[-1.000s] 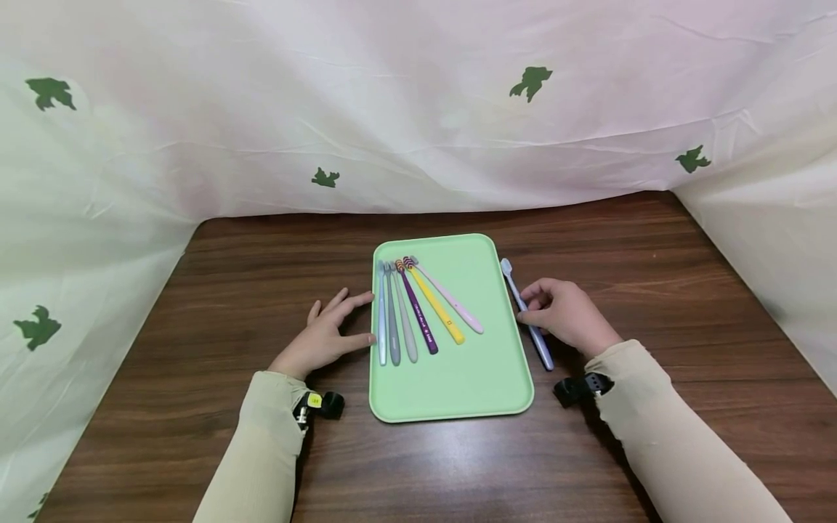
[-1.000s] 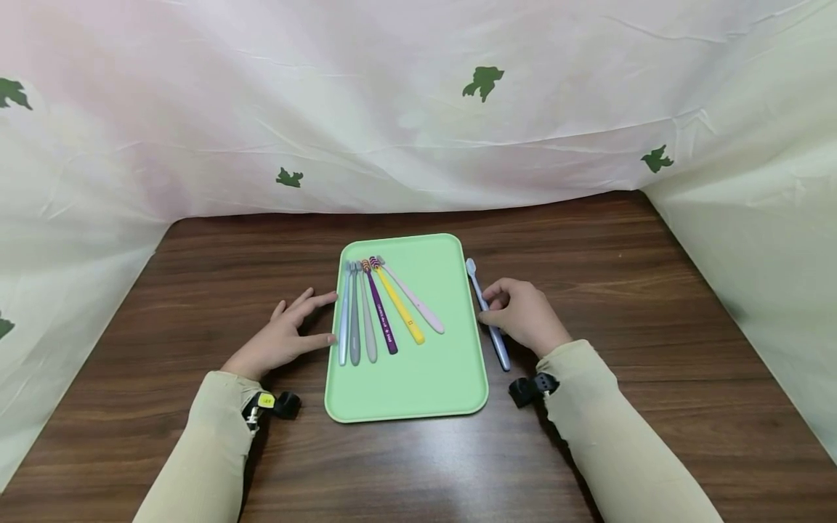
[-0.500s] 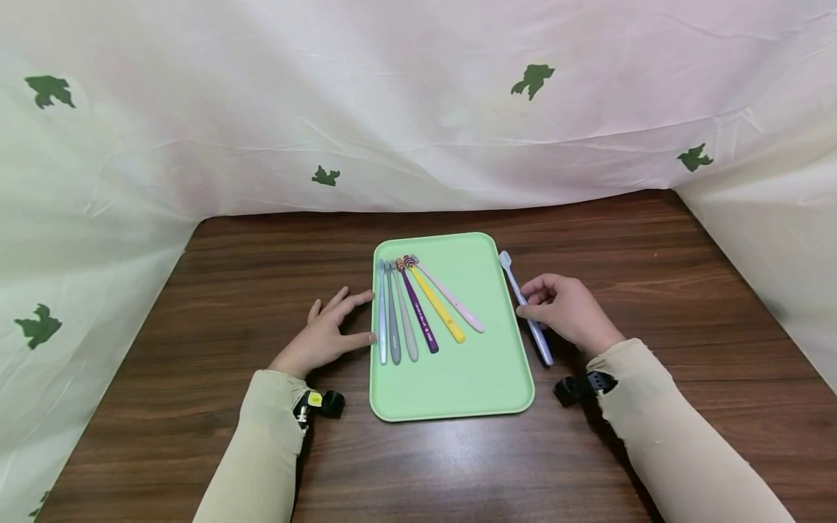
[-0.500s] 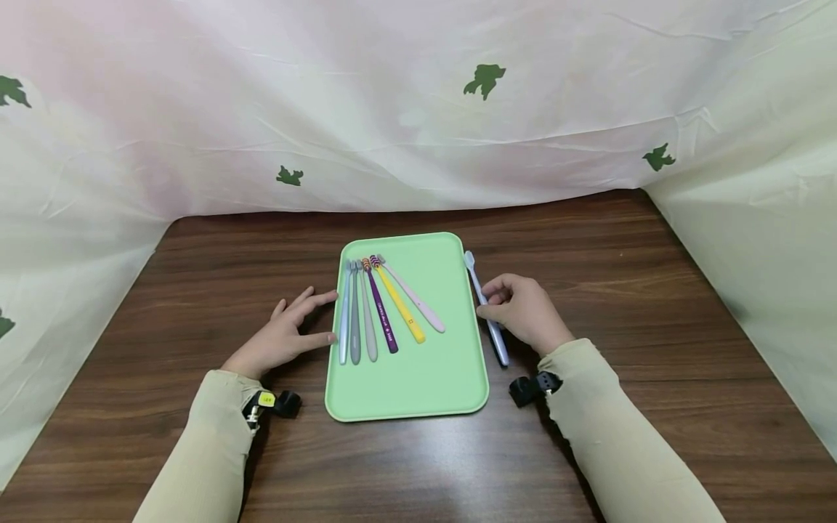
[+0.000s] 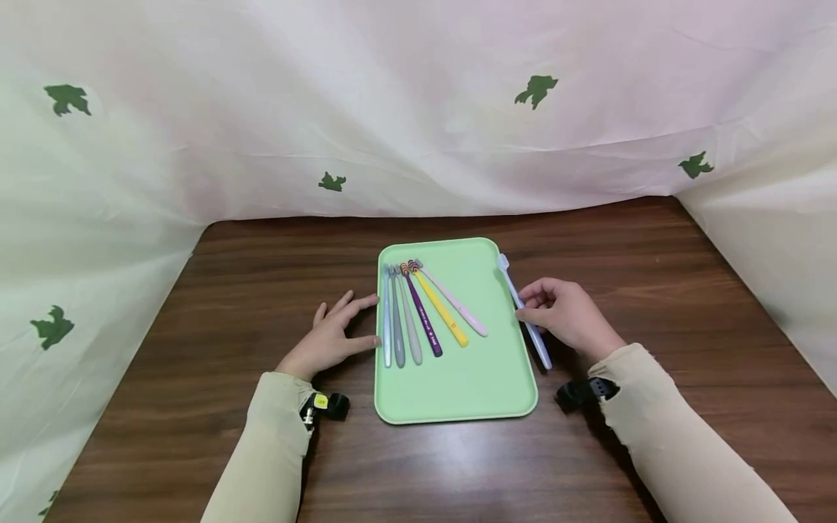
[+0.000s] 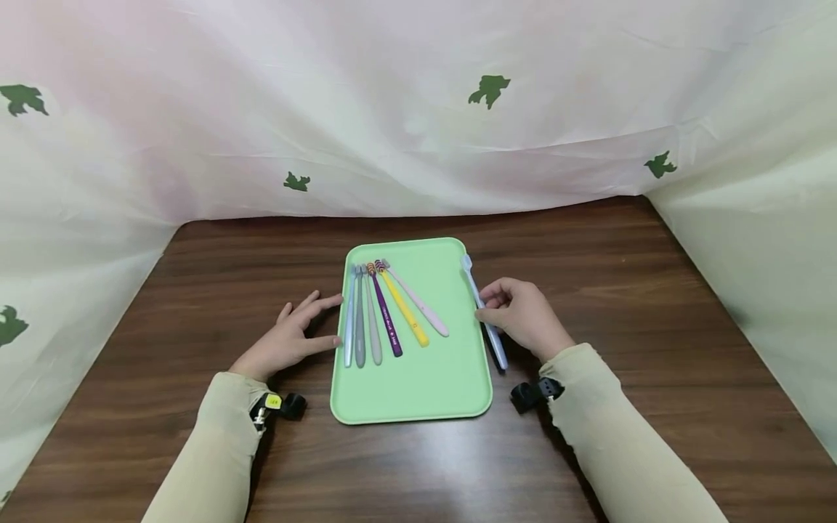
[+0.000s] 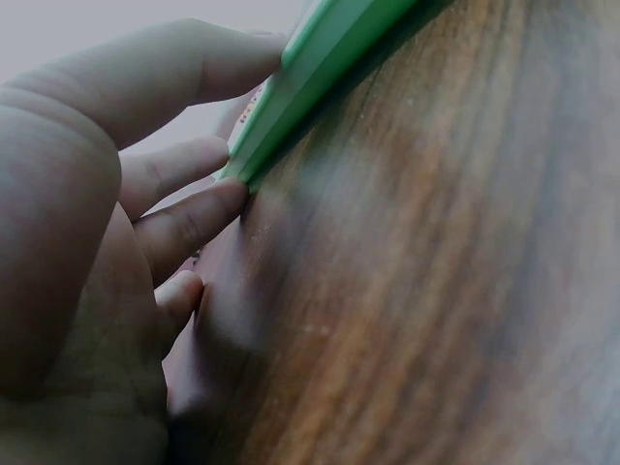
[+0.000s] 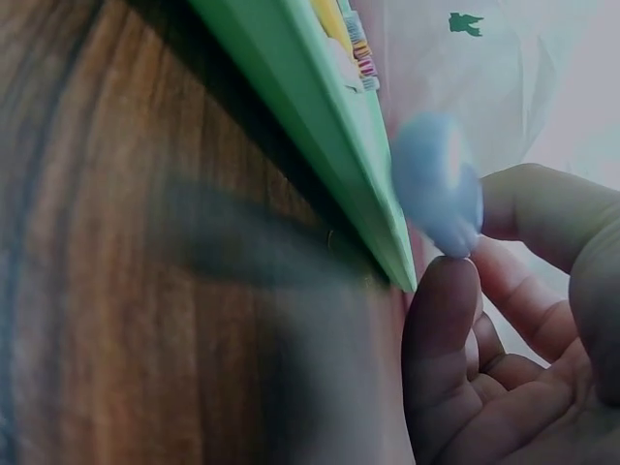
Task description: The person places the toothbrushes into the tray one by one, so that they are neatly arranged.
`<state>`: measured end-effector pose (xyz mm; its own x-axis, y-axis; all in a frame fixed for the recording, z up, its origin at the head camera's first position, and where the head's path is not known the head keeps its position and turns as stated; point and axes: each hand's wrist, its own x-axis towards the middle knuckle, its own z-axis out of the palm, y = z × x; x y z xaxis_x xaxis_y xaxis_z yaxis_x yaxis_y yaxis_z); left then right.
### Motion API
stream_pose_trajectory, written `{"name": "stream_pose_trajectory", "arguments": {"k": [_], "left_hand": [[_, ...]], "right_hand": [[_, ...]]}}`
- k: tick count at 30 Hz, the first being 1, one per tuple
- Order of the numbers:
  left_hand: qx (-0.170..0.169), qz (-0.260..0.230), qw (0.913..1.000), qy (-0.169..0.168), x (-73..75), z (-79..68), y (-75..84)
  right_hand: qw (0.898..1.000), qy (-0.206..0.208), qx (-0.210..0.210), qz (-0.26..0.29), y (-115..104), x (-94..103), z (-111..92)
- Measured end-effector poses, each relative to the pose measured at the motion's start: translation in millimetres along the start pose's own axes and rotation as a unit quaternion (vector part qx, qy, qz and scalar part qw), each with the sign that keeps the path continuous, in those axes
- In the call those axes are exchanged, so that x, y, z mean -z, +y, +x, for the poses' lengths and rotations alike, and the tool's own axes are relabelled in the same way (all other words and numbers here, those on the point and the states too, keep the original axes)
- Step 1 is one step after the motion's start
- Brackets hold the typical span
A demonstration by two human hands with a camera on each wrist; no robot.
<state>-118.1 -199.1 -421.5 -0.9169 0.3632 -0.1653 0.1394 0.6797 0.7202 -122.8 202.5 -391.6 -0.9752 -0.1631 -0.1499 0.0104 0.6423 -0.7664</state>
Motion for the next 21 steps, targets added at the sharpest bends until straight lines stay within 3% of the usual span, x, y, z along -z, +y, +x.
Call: {"name": "stream_pose_trajectory", "arguments": {"k": [21], "left_hand": [[0.002,-0.001,1.0000,0.001,-1.0,-0.9,1.0]], "right_hand": [[0.998,-0.031,0.031,-0.034,-23,-13.6,22]]}}
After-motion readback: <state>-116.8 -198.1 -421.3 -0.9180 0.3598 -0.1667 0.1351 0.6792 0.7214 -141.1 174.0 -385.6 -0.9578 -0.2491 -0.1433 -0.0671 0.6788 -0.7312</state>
